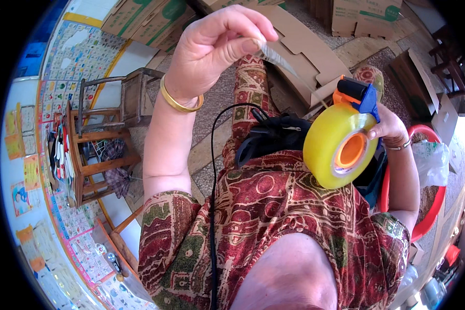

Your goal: The person assembles a flat cardboard box by folding the flaps and securing them with clear packing tape. They use a tape dispenser to apply the tape to the box seams and then place the finished box on a stack.

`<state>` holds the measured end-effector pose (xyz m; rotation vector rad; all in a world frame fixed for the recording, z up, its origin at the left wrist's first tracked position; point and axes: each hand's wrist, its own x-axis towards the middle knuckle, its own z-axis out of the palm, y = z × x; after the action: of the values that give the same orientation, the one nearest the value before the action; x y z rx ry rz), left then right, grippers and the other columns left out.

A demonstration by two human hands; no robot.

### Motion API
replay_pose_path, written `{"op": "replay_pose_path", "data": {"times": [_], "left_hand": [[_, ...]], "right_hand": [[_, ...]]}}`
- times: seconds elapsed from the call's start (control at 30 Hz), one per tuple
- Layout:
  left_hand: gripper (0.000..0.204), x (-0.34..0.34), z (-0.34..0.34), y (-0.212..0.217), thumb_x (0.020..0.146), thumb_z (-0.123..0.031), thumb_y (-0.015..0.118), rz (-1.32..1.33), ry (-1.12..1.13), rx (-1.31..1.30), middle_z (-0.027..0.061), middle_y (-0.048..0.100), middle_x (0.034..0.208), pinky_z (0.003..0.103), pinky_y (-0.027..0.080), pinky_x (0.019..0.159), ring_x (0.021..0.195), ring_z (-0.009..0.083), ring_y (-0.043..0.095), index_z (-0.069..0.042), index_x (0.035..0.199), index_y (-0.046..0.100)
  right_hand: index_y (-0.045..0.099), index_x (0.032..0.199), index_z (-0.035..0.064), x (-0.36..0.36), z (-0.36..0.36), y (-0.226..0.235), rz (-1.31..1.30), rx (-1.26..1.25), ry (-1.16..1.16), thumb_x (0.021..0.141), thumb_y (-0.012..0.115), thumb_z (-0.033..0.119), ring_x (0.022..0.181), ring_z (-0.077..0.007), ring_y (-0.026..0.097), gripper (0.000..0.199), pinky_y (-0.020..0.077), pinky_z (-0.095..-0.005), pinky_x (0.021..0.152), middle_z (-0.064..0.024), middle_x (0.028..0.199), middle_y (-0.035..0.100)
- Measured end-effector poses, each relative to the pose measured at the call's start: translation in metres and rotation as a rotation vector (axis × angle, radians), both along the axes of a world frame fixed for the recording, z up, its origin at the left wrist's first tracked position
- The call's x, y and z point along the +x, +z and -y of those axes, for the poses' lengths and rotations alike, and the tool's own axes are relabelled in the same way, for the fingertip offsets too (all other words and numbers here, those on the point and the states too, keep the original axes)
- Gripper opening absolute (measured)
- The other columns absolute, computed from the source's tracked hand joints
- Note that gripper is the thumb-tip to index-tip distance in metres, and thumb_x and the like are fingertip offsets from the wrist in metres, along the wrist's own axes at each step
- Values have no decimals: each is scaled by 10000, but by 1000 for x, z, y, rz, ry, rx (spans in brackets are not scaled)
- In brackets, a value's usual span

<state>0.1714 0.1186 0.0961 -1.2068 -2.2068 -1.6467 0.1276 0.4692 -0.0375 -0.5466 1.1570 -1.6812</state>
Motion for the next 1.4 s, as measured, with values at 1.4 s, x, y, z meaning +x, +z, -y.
{"op": "replay_pose_path", "data": {"times": [1.4], "left_hand": [[134, 3, 54, -22, 917, -102, 565, -217, 276, 364, 184, 613, 1025, 334, 489, 798, 849, 201, 578, -14, 1018, 564]], "right_hand": [[339, 1386, 27, 6, -30, 43, -824, 379, -110, 588, 767, 62, 1050, -220, 561, 907, 417, -317, 969, -133, 1154, 566]]}}
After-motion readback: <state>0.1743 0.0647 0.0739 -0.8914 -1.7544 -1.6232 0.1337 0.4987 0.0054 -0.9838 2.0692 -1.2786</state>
